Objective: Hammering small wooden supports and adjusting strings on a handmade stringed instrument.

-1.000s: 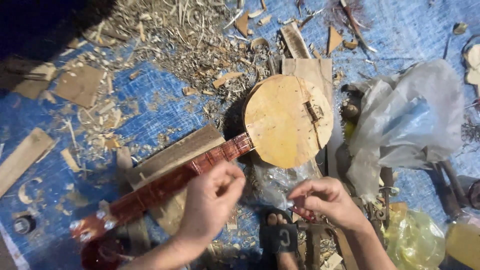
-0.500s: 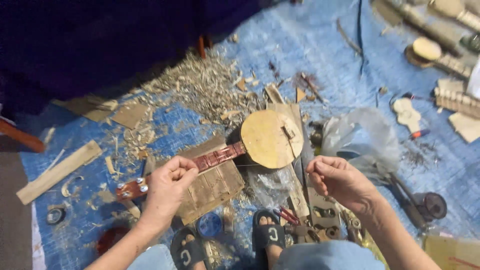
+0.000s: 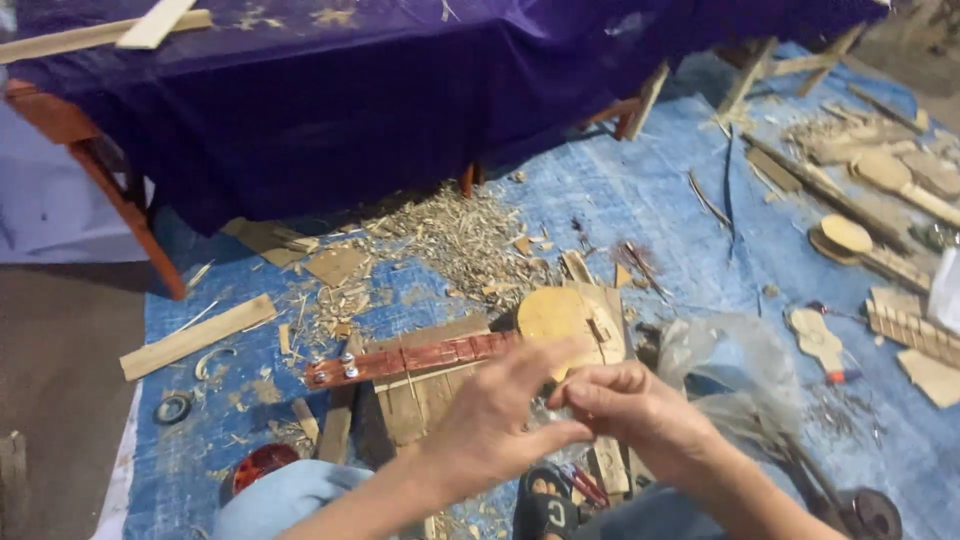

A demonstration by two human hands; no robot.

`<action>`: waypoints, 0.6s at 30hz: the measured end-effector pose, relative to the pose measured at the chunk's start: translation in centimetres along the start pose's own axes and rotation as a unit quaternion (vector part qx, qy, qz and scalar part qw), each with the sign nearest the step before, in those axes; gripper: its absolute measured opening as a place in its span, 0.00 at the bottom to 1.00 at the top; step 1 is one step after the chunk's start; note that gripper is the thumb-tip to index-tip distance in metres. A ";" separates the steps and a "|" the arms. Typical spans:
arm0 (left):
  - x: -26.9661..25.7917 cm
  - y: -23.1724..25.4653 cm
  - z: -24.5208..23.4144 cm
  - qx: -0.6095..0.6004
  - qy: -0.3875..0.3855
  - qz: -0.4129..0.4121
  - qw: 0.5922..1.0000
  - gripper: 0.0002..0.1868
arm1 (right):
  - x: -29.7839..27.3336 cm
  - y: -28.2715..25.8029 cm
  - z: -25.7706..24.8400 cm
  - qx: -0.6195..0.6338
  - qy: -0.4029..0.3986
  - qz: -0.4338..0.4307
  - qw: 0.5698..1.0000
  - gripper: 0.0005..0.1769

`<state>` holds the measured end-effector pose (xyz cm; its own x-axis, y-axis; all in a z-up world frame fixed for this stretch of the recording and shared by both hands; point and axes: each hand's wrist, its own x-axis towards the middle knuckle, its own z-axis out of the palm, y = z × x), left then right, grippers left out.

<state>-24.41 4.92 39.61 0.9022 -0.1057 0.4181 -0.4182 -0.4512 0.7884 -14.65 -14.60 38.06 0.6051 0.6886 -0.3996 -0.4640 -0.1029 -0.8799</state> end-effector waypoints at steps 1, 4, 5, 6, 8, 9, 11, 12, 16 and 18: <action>0.0 0.5 -0.1 0.003 0.008 0.001 1.000 0.35 | 0.2 0.1 0.0 -0.007 -0.006 -0.001 1.000 0.11; -0.5 1.3 0.0 -0.079 0.070 -0.044 0.993 0.21 | 0.3 0.6 -0.2 0.012 0.011 0.032 0.999 0.13; -0.8 1.2 0.1 -0.070 0.070 -0.066 0.993 0.20 | 0.3 0.6 -0.1 -0.001 0.012 0.022 1.000 0.13; -1.0 1.0 0.2 -0.062 0.069 -0.087 0.992 0.18 | 0.3 0.5 -0.2 -0.012 0.014 0.010 1.000 0.14; -1.2 0.2 0.6 -0.036 0.092 -0.087 0.991 0.11 | 0.7 0.9 -0.8 -0.013 0.008 0.007 1.000 0.14; -1.3 -0.2 0.9 -0.012 0.115 -0.087 0.990 0.05 | 0.8 1.1 -1.1 -0.015 0.003 0.004 1.000 0.14; -1.2 -0.8 0.7 -0.036 0.154 -0.078 0.984 0.05 | 0.8 0.8 -0.7 -0.018 0.009 -0.003 1.000 0.11; -1.2 -1.1 0.6 -0.060 0.191 -0.065 0.978 0.07 | 0.8 0.6 -0.4 -0.022 0.016 -0.012 1.000 0.12; -1.9 -2.3 0.9 -0.106 0.212 -0.080 0.968 0.06 | 0.9 0.3 -0.9 -0.027 0.041 -0.036 0.998 0.11; -2.1 -2.1 0.8 -0.141 0.230 -0.125 0.955 0.03 | 0.8 0.5 -1.1 -0.041 0.048 -0.118 0.991 0.11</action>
<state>-25.30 5.36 36.72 0.8633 0.4035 0.3032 -0.2657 -0.1473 0.9527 -13.66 -14.89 37.01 0.7516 0.6289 -0.1991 -0.2504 -0.0073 -0.9681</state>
